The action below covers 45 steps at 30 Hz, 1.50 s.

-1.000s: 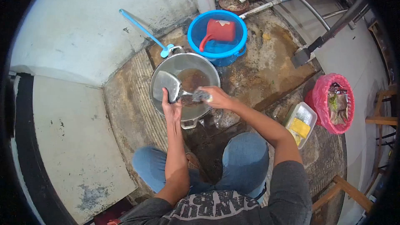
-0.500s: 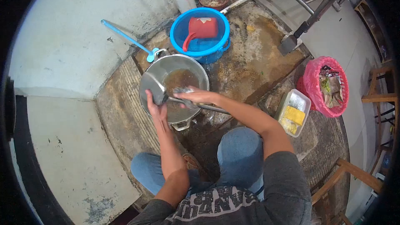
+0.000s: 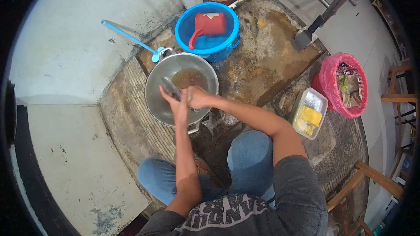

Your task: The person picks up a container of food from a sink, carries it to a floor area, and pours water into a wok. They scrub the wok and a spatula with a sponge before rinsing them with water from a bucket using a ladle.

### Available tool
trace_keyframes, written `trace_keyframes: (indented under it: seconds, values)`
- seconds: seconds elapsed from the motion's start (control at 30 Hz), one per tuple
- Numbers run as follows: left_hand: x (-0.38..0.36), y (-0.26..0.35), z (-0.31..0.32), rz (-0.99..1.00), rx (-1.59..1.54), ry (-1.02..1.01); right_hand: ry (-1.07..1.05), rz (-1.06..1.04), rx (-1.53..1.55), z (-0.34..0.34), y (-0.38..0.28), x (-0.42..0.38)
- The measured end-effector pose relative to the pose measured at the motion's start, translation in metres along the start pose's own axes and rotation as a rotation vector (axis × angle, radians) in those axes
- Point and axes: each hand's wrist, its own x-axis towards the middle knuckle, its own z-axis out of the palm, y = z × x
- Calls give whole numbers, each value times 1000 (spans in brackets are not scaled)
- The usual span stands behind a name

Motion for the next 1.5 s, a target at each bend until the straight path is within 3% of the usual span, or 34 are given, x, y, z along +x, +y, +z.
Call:
trace_keyframes:
  seconds: [0.07, 0.1, 0.2, 0.3, 0.37, 0.43, 0.5, 0.53, 0.63, 0.67, 0.7, 0.73, 0.77, 0.83, 0.87, 0.93, 1.0, 1.03, 1.07, 1.1, 1.13, 1.2, 1.23, 1.27, 1.3, 1.33, 1.37, 1.5]
  values:
    - [-8, 27, 6, -108, -25, 107, 163, -252, -40, 36, 30, 16]
    - [-6, 19, 9, -122, -158, 145, 51, -95, -1, 22, 11, 4]
    - [19, -19, -4, -146, -548, 254, 48, -228, 111, 16, 19, -15]
    - [53, -29, -51, -224, -899, 359, -82, -199, 17, 14, 74, -54]
    - [68, -16, -73, -329, -1095, 409, -48, -176, -60, 8, 96, -67]
    - [66, -32, -66, -361, -960, 500, -93, -104, -76, -2, 80, -72]
    - [68, -78, -55, -456, -782, 528, -94, -205, -194, -1, 78, -66]
    - [63, -54, -58, -521, -748, 573, -132, -205, -243, 3, 88, -62]
    - [89, -78, -70, -509, -720, 672, 47, -370, -354, 16, 117, -67]
    - [82, -40, -67, -509, -762, 670, 59, -285, -357, 8, 117, -77]
    - [100, -73, -79, -506, -860, 589, 64, -213, -351, 1, 108, -84]
    - [102, -62, -74, -488, -848, 544, 62, -158, -351, -9, 100, -86]
    - [104, -52, -75, -467, -830, 511, 190, -216, -230, -23, 107, -99]
    - [105, -48, -82, -426, -790, 458, 384, -93, -334, -60, 98, -142]
    - [105, -61, -86, -354, -690, 375, 397, 115, -445, -80, 78, -164]
    - [94, -39, -73, -459, -653, 392, 615, 204, -507, -100, 80, -198]
    - [86, -46, -59, -363, -905, 243, 607, 297, -49, -117, 65, -203]
    - [81, -38, -49, -546, -1096, 200, 645, 183, -38, -115, 95, -198]
    - [76, -53, -38, -423, -1265, -2, 610, 198, 41, -111, 99, -186]
    - [71, -53, -22, -449, -1266, 52, 554, 152, 114, -104, 82, -168]
    - [65, -62, -12, -473, -1365, -158, 504, 122, 185, -93, 57, -145]
    - [47, -60, 16, -438, -1331, -124, 592, -79, 87, -69, 29, -96]
    - [35, -48, 24, -430, -1304, -159, 527, -43, 223, -60, 17, -77]
    - [23, -34, 29, -419, -1273, -193, 520, -124, 120, -44, 25, -50]
    - [11, -17, 28, -440, -1234, -299, 348, -157, 109, -35, 18, -33]
    - [5, -9, 32, -475, -1264, -257, 378, -346, 71, -12, 27, -16]
    - [6, -16, 32, -494, -1332, -256, 512, -350, -53, 2, 22, -11]
    - [-2, -20, 8, -558, -1351, -317, 366, -415, 182, 10, 25, -12]
